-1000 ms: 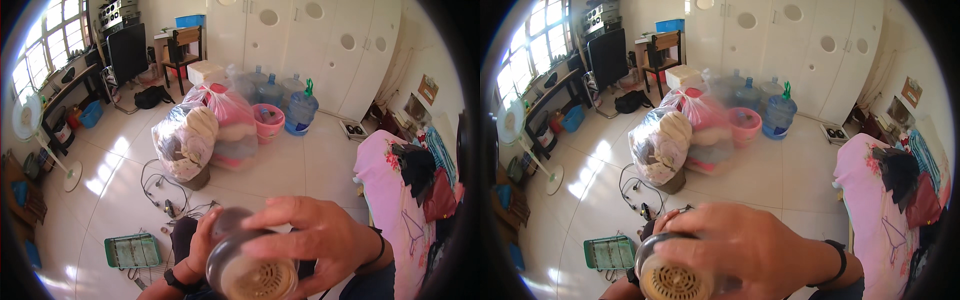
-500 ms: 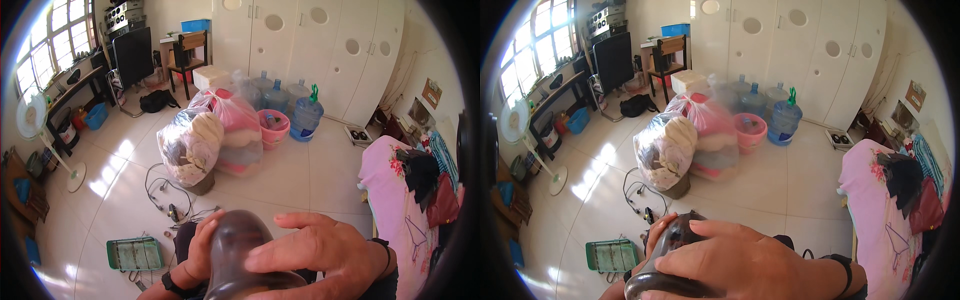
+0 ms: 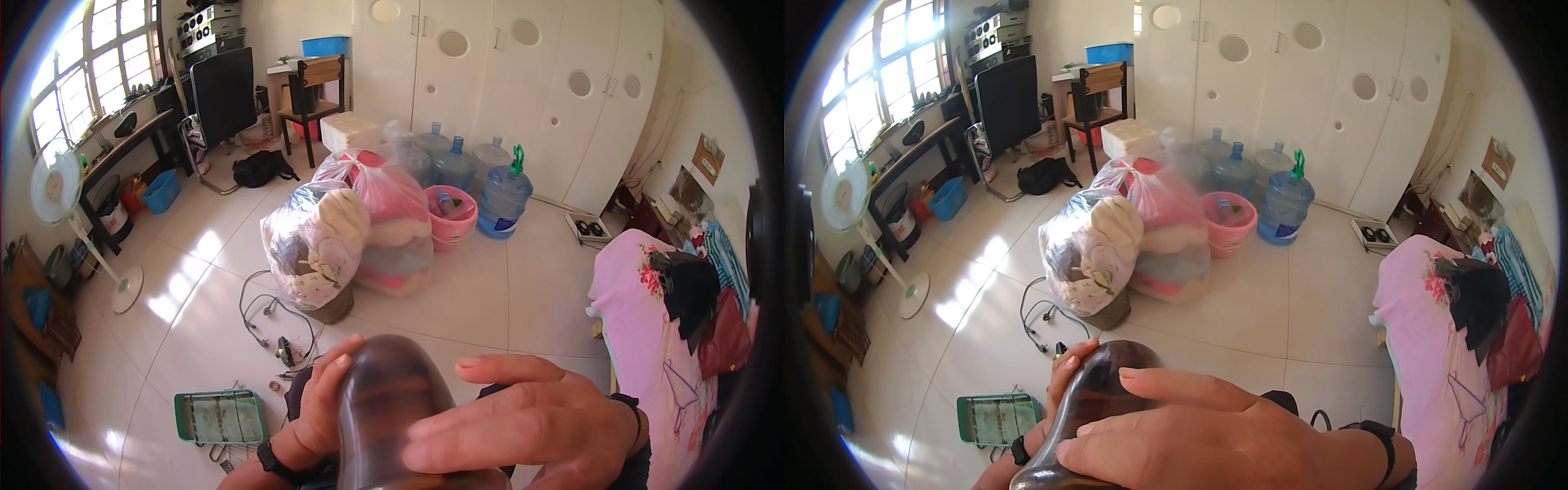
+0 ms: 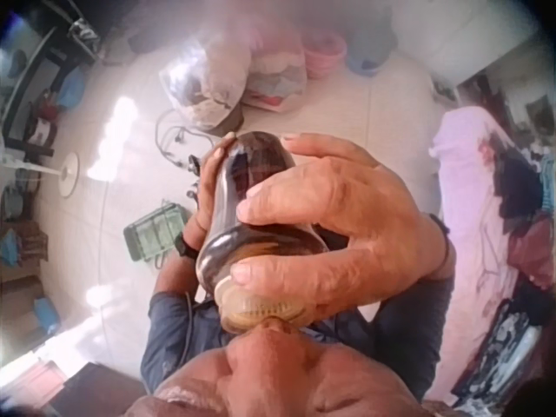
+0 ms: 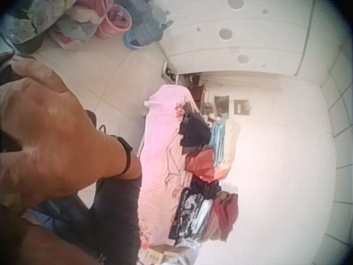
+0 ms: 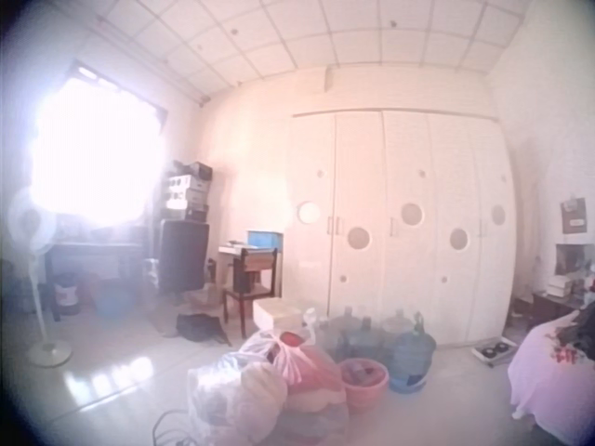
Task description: The person disassembles an electric grill by removing the green tray and metal rack, handles the internal heating and wiring components, and then holds a brown filter-like object.
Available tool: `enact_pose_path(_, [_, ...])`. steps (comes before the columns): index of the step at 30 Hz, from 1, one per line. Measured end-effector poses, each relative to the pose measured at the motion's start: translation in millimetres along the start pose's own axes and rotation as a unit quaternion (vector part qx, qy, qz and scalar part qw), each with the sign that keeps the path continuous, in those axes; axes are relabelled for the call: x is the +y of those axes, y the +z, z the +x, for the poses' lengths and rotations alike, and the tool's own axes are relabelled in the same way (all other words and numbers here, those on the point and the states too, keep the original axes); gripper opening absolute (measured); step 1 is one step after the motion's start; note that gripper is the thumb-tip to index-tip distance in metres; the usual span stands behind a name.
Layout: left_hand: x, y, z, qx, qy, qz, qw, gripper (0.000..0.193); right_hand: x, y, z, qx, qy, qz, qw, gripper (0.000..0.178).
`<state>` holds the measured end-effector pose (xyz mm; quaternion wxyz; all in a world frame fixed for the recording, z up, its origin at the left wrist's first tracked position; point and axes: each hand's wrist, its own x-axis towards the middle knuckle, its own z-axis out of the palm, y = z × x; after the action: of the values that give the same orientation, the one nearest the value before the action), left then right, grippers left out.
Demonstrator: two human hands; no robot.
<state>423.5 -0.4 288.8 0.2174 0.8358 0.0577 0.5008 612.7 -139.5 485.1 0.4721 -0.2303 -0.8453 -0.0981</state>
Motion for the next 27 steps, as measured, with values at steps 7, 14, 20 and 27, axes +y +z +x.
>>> enact_pose_path(7, [-12.3,-3.6,10.9,0.004,0.023,-0.012,1.0,0.094,-29.3,-32.5,17.0,-0.208,0.297,0.08,0.928,0.037])
enact_pose_path(14, [-11.0,-13.6,21.1,0.012,-0.007,-0.008,1.0,0.094,-2.6,-8.9,13.0,-0.062,-0.014,-0.045,0.997,0.043])
enact_pose_path(20, [-13.1,-22.6,42.0,0.017,0.055,0.013,0.998,0.093,-15.2,-19.5,22.8,-0.116,0.072,-0.03,0.99,0.043])
enact_pose_path(27, [-17.8,-34.8,55.4,0.019,0.082,0.039,0.996,0.092,-12.6,-0.4,17.9,0.037,0.075,-0.008,0.996,0.041])
